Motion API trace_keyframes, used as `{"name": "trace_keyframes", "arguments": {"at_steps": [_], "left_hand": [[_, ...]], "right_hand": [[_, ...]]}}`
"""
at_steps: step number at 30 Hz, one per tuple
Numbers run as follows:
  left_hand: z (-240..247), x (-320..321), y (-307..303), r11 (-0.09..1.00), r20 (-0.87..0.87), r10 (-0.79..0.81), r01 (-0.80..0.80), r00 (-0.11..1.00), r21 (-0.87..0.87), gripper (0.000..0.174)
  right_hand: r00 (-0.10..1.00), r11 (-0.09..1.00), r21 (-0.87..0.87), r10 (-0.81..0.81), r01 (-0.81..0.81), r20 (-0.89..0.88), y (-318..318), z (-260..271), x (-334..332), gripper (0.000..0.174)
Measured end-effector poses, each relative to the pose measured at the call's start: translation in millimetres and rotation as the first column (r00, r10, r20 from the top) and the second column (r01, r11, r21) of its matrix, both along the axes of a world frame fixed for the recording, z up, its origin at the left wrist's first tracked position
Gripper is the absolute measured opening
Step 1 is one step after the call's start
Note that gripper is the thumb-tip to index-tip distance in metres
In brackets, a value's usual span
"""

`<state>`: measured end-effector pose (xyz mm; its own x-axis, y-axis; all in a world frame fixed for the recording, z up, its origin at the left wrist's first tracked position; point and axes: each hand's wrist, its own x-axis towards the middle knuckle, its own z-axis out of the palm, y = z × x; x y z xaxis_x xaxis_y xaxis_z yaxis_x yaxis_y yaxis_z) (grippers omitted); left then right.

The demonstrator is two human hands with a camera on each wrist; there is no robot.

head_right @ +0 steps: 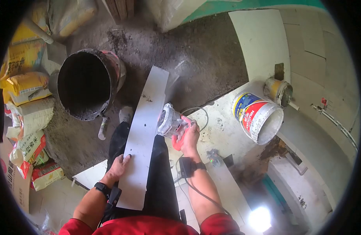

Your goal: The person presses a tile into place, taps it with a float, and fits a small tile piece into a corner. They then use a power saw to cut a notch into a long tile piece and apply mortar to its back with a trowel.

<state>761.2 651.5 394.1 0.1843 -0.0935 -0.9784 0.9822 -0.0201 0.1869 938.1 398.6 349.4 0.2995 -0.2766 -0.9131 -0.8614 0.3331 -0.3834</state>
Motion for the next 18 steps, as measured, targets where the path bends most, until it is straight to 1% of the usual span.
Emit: {"name": "trace_keyframes", "arguments": {"at_steps": [1, 3, 5, 7, 9, 10, 12, 13, 14, 16, 18], "left_hand": [[-0.2, 1.1, 1.5, 0.999, -0.01, -0.041, 0.041, 0.999, -0.004, 0.055], [0.1, 1.1, 1.5, 0.999, 0.0, -0.032, 0.032, 0.999, -0.002, 0.054], [2.9, 4.1, 1.2, 1.0, 0.008, -0.026, 0.026, 1.0, -0.003, 0.054], [6.3, 10.0, 1.1, 0.999, -0.031, -0.042, 0.042, 0.999, 0.001, 0.054], [3.0, 5.3, 0.6, 0.999, -0.034, -0.034, 0.034, 0.999, 0.006, 0.054], [0.6, 3.2, -0.4, 1.0, -0.039, -0.027, 0.027, 0.999, 0.006, 0.055], [-1.3, -0.2, -1.7, 1.0, -0.042, -0.012, 0.012, 0.999, -0.004, 0.055], [-0.4, 0.0, -0.5, 1.0, -0.035, 0.009, -0.009, 0.999, -0.006, 0.055], [2.4, 4.4, 0.9, 1.0, -0.043, 0.006, -0.006, 0.999, -0.004, 0.055], [8.5, 17.1, 0.7, 0.997, -0.062, -0.078, 0.079, 0.995, 0.006, 0.056], [5.9, 11.4, -0.9, 0.998, -0.074, -0.058, 0.058, 0.996, -0.003, 0.056]], "right_hand": [[1.0, 1.0, 0.004, 0.001, -0.001, 0.006, -2.5, -10.0, 2.3, 0.043], [0.996, 1.0, -0.019, -0.009, 0.011, 0.084, -8.4, -33.6, 1.7, 0.042], [0.996, 1.0, 0.004, -0.027, 0.026, 0.086, -7.3, -39.2, 9.5, 0.041], [0.995, 0.999, 0.029, -0.044, 0.042, 0.09, -7.1, -51.8, 18.0, 0.04], [0.99, 0.993, 0.019, -0.114, 0.113, 0.081, -7.6, -66.9, 25.5, 0.041], [0.99, 0.993, 0.015, -0.119, 0.118, 0.077, -5.5, -67.7, 33.4, 0.041], [0.995, 0.996, 0.031, -0.089, 0.087, 0.05, -3.0, -72.4, 44.3, 0.042], [0.999, 0.999, 0.035, 0.041, -0.041, -0.01, -11.9, -84.2, 45.6, 0.044], [0.999, 0.999, 0.038, 0.038, -0.038, -0.017, -16.5, -96.4, 45.5, 0.044], [0.996, 0.997, 0.02, 0.076, -0.077, 0.045, -10.2, -103.1, 56.8, 0.045], [0.998, 0.998, 0.008, 0.059, -0.059, 0.019, -9.0, -110.1, 62.5, 0.045]]}}
